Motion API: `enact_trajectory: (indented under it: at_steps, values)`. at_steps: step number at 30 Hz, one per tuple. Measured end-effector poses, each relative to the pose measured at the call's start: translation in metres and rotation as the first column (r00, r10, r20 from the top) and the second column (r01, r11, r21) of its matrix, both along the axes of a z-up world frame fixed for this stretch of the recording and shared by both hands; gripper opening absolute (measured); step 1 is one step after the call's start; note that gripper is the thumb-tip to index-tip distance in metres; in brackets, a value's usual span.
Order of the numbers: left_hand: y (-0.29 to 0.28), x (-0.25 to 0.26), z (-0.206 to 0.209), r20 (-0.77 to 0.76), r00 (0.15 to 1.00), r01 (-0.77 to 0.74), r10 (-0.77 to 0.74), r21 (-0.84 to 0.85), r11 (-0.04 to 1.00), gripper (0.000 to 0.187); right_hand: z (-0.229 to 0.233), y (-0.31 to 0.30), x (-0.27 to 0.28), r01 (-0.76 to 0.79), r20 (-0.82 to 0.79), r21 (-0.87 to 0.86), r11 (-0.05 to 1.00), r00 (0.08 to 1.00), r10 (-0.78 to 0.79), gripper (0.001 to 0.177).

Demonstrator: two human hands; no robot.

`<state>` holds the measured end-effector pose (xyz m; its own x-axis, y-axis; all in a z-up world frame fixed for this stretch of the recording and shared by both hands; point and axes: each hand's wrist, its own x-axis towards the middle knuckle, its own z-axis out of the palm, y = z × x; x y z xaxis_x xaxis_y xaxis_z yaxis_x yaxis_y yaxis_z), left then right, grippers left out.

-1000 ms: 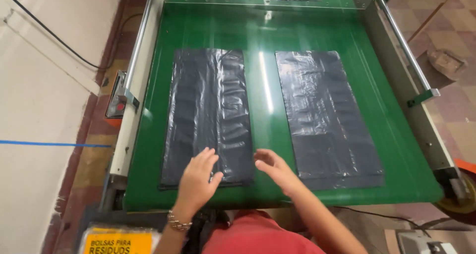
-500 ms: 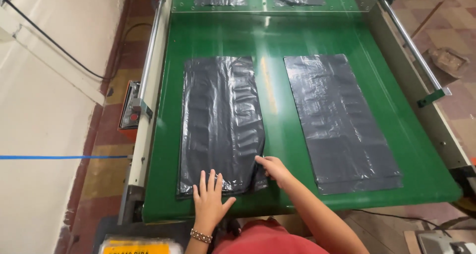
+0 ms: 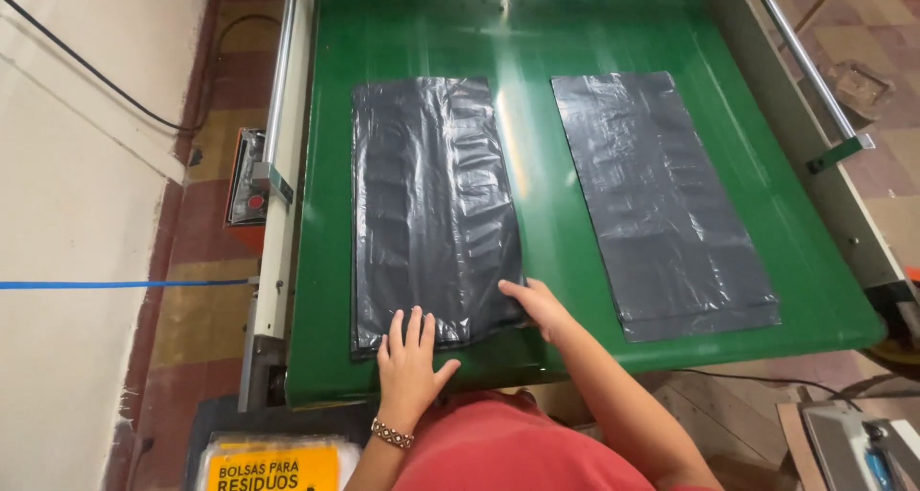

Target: Folding black plastic bags and inserting them into yellow printed packaging sleeves at a factory workstation.

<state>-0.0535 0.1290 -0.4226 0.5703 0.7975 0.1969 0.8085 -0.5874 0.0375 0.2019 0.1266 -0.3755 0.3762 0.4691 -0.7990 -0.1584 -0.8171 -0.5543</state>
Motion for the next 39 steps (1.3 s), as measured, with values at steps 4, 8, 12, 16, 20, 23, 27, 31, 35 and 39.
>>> enact_trajectory:
  at_steps: [4,8,12,16,20,23,27,31,35,39]
  values:
    - [0.0,0.0,0.006,-0.002,1.0,-0.021,0.021,0.083,0.996,0.093,-0.015,0.007,0.003,0.156,-0.091,0.341,0.927,0.987,-0.133,0.044]
    - [0.006,0.004,0.009,0.009,0.999,-0.05,0.049,0.142,0.989,0.093,-0.021,0.013,-0.007,0.092,0.018,0.362,0.928,0.994,-0.106,0.056]
    - [0.024,-0.007,0.008,-0.003,0.994,-0.112,0.113,0.117,0.987,0.079,-0.012,0.005,-0.001,0.042,0.184,0.549,0.835,0.968,-0.169,0.079]
    - [0.04,-0.051,0.013,0.237,0.971,-0.023,0.006,0.066,0.998,0.052,0.024,-0.031,0.008,-0.162,0.331,0.617,0.771,0.941,-0.068,0.07]
    - [0.036,-0.071,0.083,0.591,0.795,0.332,-0.139,-0.233,0.914,0.015,0.08,-0.078,0.015,-0.067,0.139,0.486,0.871,0.99,-0.002,0.052]
    - [0.054,-0.063,0.105,0.769,0.631,0.471,-0.104,-0.274,0.839,0.038,0.029,-0.101,0.06,0.153,-0.227,0.555,0.818,0.974,-0.027,0.019]
    - [0.131,-0.013,0.056,0.805,0.594,0.378,-0.02,-0.257,0.889,0.025,-0.006,-0.059,0.105,0.231,-0.274,0.566,0.792,0.958,-0.084,0.031]
    - [0.199,0.036,0.027,0.706,0.646,0.151,0.291,-0.492,0.857,0.026,-0.036,0.016,0.146,0.092,-0.076,0.493,0.865,0.995,-0.063,0.048]
    - [0.231,0.042,-0.052,0.432,0.772,-0.015,0.467,-0.722,0.692,0.031,-0.076,0.08,0.18,-0.213,0.368,0.435,0.875,0.929,0.043,0.051]
    - [0.214,0.037,-0.022,0.418,0.779,-0.021,0.468,-0.729,0.684,0.027,-0.06,0.152,0.188,-0.524,0.752,0.311,0.792,0.645,0.132,0.041]
